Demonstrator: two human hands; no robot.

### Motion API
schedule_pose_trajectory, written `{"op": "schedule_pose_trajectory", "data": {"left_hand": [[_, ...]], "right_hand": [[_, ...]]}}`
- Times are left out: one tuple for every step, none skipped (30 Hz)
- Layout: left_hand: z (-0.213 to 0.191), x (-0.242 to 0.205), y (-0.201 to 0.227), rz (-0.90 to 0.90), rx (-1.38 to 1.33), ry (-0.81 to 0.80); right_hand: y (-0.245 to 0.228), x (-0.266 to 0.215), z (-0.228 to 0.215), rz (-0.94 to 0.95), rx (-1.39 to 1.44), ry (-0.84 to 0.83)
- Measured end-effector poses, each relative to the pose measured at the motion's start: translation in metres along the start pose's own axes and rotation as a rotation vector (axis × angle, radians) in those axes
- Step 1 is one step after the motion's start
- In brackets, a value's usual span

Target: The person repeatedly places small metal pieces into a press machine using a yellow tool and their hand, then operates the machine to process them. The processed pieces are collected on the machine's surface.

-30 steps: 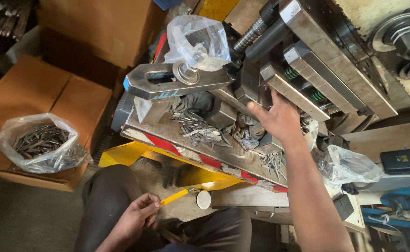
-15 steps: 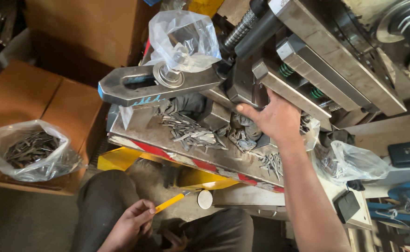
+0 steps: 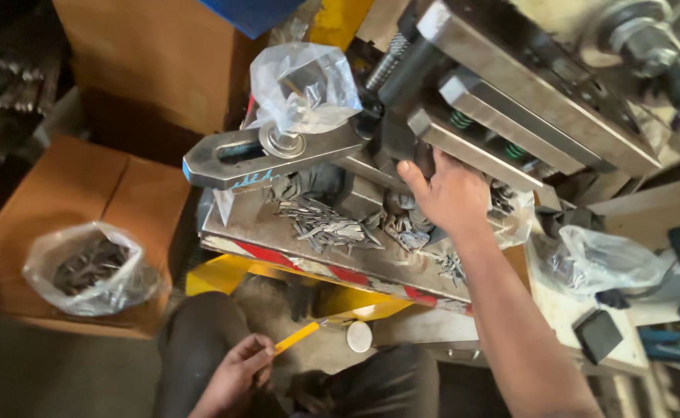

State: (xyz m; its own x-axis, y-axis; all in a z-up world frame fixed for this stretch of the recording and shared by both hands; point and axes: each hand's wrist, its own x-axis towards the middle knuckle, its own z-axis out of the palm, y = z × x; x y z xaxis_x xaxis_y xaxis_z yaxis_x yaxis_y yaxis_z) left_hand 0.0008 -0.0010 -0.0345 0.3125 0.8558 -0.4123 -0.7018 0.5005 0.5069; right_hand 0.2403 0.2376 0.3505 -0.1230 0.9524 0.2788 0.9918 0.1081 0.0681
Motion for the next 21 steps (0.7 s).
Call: {"op": "schedule_pose_trajectory", "data": {"left_hand": [[-0.003, 0.001, -0.004, 0.004, 0.0, -0.008], [-0.007, 0.004, -0.007, 0.008, 0.006, -0.02], [-0.013, 0.007, -0.009, 0.013, 0.011, -0.032], [-0.019, 0.01, -0.012, 0.03, 0.01, -0.065], [-0.025, 0.015, -0.015, 0.046, 0.008, -0.098], [-0.031, 0.02, -0.017, 0.058, 0.006, -0.135], [-0.038, 0.023, -0.019, 0.067, 0.018, -0.149], [-0.044, 0.026, -0.022, 0.072, 0.03, -0.162], [-0.049, 0.03, -0.024, 0.077, 0.041, -0.174], [-0.052, 0.031, -0.027, 0.062, 0.065, -0.159], [-0.055, 0.032, -0.028, 0.048, 0.089, -0.144], [-0.056, 0.035, -0.027, 0.046, 0.112, -0.128], [-0.057, 0.038, -0.025, 0.044, 0.145, -0.14], [-0.057, 0.038, -0.027, 0.041, 0.174, -0.147], [-0.058, 0.036, -0.027, 0.038, 0.203, -0.155], [-0.058, 0.035, -0.026, 0.028, 0.207, -0.129], [-0.059, 0.034, -0.024, 0.019, 0.211, -0.103], [-0.059, 0.032, -0.026, 0.01, 0.208, -0.075], [-0.059, 0.031, -0.025, 0.015, 0.217, -0.092], [-0.059, 0.031, -0.026, 0.018, 0.221, -0.109], [-0.058, 0.031, -0.026, 0.022, 0.225, -0.125]], "right_hand": [[-0.003, -0.008, -0.004, -0.089, -0.041, 0.129], [-0.008, -0.019, -0.007, -0.172, -0.083, 0.264], [-0.012, -0.033, -0.011, -0.254, -0.13, 0.398], [-0.015, -0.053, -0.011, -0.31, -0.006, 0.474], [-0.019, -0.079, -0.007, -0.366, 0.116, 0.553], [-0.021, -0.104, 0.0, -0.384, 0.233, 0.545], [-0.021, -0.126, 0.011, -0.404, 0.35, 0.539], [-0.017, -0.145, 0.024, -0.366, 0.482, 0.501], [-0.011, -0.159, 0.037, -0.329, 0.614, 0.463], [-0.003, -0.169, 0.049, -0.173, 0.686, 0.379], [0.007, -0.178, 0.058, -0.019, 0.758, 0.292], [0.016, -0.179, 0.064, 0.122, 0.832, 0.205], [0.025, -0.179, 0.067, 0.072, 0.812, 0.274], [0.033, -0.178, 0.065, 0.021, 0.791, 0.337], [0.038, -0.177, 0.061, -0.029, 0.767, 0.4], [0.041, -0.175, 0.055, -0.082, 0.73, 0.477], [0.043, -0.173, 0.048, -0.135, 0.691, 0.554], [0.045, -0.171, 0.04, -0.191, 0.648, 0.625], [0.046, -0.166, 0.032, -0.213, 0.614, 0.662], [0.049, -0.16, 0.024, -0.236, 0.578, 0.695], [0.052, -0.153, 0.017, -0.259, 0.541, 0.729]]}}
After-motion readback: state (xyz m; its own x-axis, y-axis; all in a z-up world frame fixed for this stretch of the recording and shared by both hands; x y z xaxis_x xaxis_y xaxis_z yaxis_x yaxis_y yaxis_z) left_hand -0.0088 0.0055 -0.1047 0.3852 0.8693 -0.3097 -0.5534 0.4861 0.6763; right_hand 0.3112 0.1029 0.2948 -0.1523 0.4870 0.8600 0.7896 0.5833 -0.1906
